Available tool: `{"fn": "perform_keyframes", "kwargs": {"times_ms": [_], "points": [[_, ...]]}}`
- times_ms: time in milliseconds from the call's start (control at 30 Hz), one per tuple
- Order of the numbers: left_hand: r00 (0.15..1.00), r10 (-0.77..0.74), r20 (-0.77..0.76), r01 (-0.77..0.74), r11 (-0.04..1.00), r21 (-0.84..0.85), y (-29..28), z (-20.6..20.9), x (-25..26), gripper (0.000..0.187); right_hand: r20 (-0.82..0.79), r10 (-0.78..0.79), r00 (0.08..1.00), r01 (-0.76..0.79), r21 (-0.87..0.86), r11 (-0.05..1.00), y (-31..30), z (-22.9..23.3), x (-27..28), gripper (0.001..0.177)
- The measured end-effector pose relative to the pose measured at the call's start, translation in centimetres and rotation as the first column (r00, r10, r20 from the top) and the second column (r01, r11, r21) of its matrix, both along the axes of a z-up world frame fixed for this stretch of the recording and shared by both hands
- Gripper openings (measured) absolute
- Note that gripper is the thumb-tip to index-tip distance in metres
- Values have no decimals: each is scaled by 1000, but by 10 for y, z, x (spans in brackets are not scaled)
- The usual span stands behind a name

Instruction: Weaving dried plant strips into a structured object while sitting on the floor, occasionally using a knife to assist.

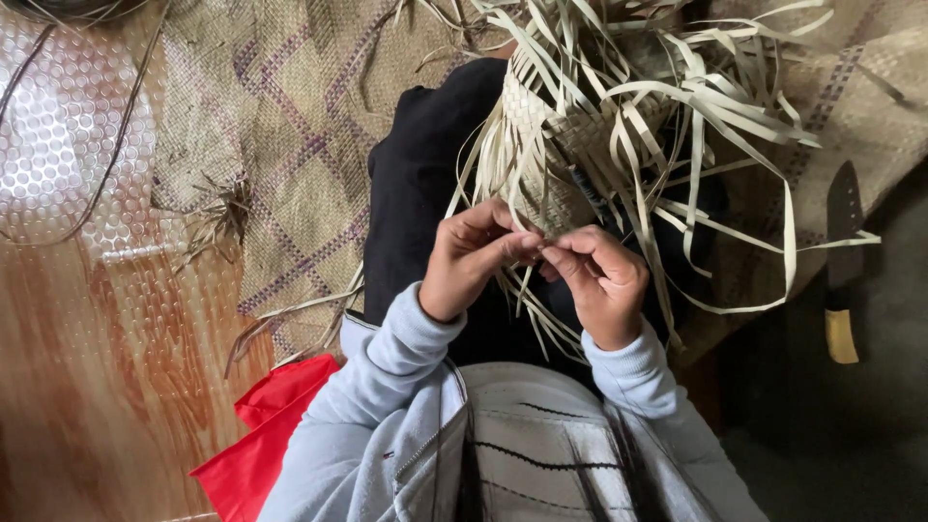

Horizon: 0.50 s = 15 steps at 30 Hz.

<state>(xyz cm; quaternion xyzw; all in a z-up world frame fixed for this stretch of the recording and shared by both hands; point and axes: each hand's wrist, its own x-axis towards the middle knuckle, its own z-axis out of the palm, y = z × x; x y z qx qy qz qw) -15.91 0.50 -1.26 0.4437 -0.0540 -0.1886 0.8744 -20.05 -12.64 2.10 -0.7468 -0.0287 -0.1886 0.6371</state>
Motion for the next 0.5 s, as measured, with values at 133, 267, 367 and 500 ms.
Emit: {"fn": "perform_keyframes", "kwargs": {"times_ms": [133, 267, 367, 500], "points": [[998, -21, -54, 17, 997, -81, 0, 18, 3, 13, -6, 14, 1000, -13, 20, 1000, 1, 6, 3, 5], [997, 12, 77, -13, 1000, 13, -1, 28, 10, 10, 33, 4, 999, -2, -79, 997, -9, -5, 5, 6], [966, 128, 224, -149, 986, 80, 2, 31, 34, 11, 209, -50, 977, 122, -347, 930, -20, 3, 18, 8], [855, 318, 410, -379, 922, 77, -4, 24, 68, 13, 397, -76, 915, 326, -614, 719, -28, -5, 33, 22]]}}
